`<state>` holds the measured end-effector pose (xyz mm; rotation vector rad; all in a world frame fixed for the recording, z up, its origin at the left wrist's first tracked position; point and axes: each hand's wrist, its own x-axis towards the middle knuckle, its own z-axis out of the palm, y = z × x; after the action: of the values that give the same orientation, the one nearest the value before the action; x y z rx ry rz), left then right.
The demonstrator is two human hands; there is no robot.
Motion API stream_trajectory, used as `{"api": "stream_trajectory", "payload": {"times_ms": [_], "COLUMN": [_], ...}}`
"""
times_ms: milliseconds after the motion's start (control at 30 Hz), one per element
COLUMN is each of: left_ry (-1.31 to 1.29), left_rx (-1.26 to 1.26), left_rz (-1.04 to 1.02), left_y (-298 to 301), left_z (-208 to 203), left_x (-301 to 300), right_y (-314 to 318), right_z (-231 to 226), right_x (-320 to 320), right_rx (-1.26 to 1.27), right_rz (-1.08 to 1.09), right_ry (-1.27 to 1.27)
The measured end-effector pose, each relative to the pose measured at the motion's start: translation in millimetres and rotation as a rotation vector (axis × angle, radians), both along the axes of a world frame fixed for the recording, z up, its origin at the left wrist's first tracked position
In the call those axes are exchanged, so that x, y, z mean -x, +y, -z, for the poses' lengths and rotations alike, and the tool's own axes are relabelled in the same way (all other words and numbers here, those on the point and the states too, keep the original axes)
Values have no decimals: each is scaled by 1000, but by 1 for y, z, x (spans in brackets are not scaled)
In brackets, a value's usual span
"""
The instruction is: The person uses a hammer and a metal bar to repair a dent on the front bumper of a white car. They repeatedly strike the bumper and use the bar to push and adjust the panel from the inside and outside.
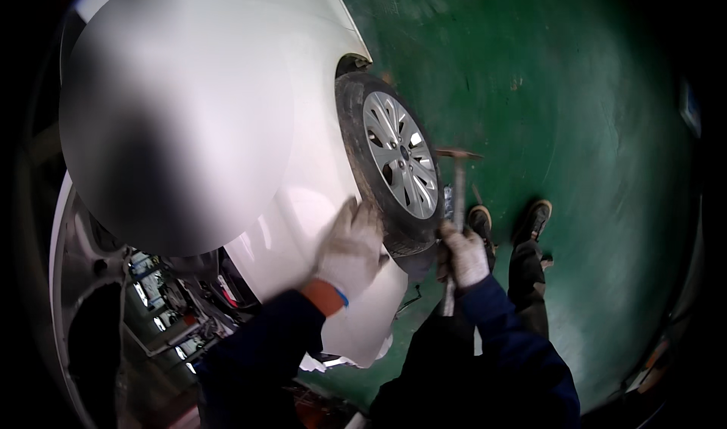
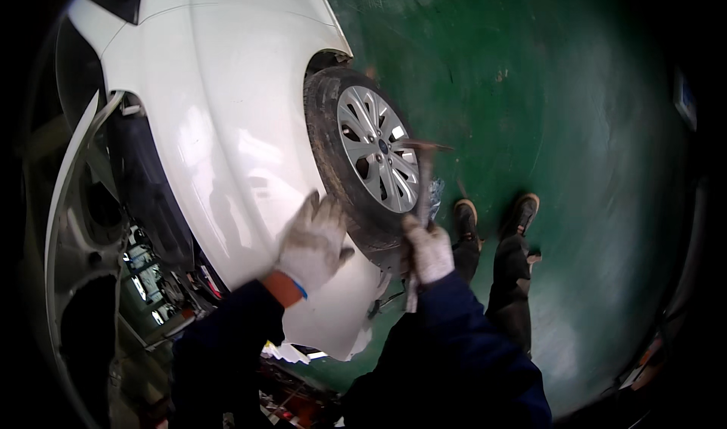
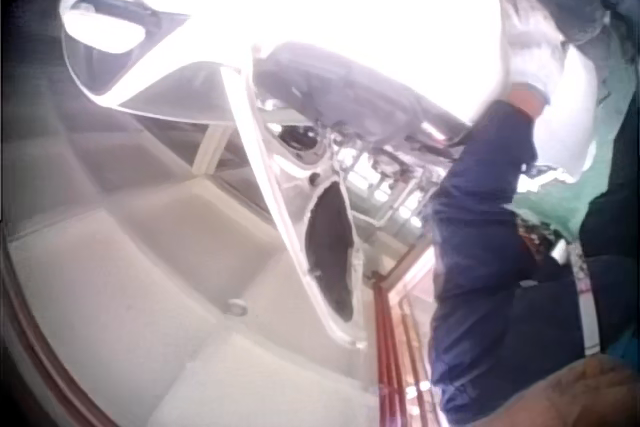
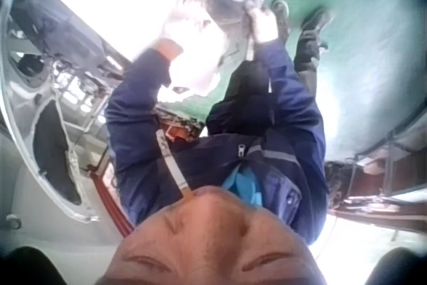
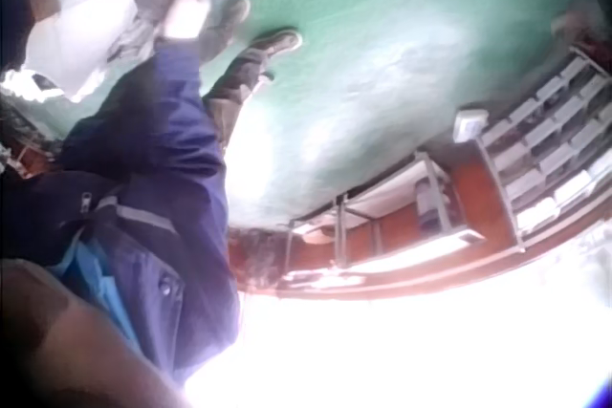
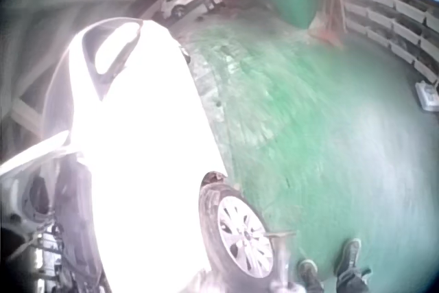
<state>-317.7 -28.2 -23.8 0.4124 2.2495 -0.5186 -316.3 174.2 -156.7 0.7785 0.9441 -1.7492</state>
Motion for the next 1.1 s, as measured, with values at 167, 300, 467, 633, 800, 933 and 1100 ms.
{"api": "stream_trajectory", "payload": {"times_ms": [167,300,467,633,800,933,1100], "left_ry": [308,259,188,63,146,424,447], "left_rx": [172,222,-93,-154,200,135,308], "left_rz": [-183,-189,-210,-204,-269,-385,-422], "left_y": [-56,-44,37,73,19,-49,-77], "left_z": [19,43,48,12,-11,-23,-18], "left_x": [85,44,-104,-165,-106,-36,55], "right_y": [76,158,251,332,397,413,379], "right_z": [51,76,88,88,85,68,36], "right_x": [24,23,21,2,-14,1,50], "right_rx": [-236,-298,-517,-675,-898,-1008,-872], "right_rz": [34,148,-84,-201,-303,-334,-295], "right_ry": [-19,-99,-19,-35,-50,-74,18]}}
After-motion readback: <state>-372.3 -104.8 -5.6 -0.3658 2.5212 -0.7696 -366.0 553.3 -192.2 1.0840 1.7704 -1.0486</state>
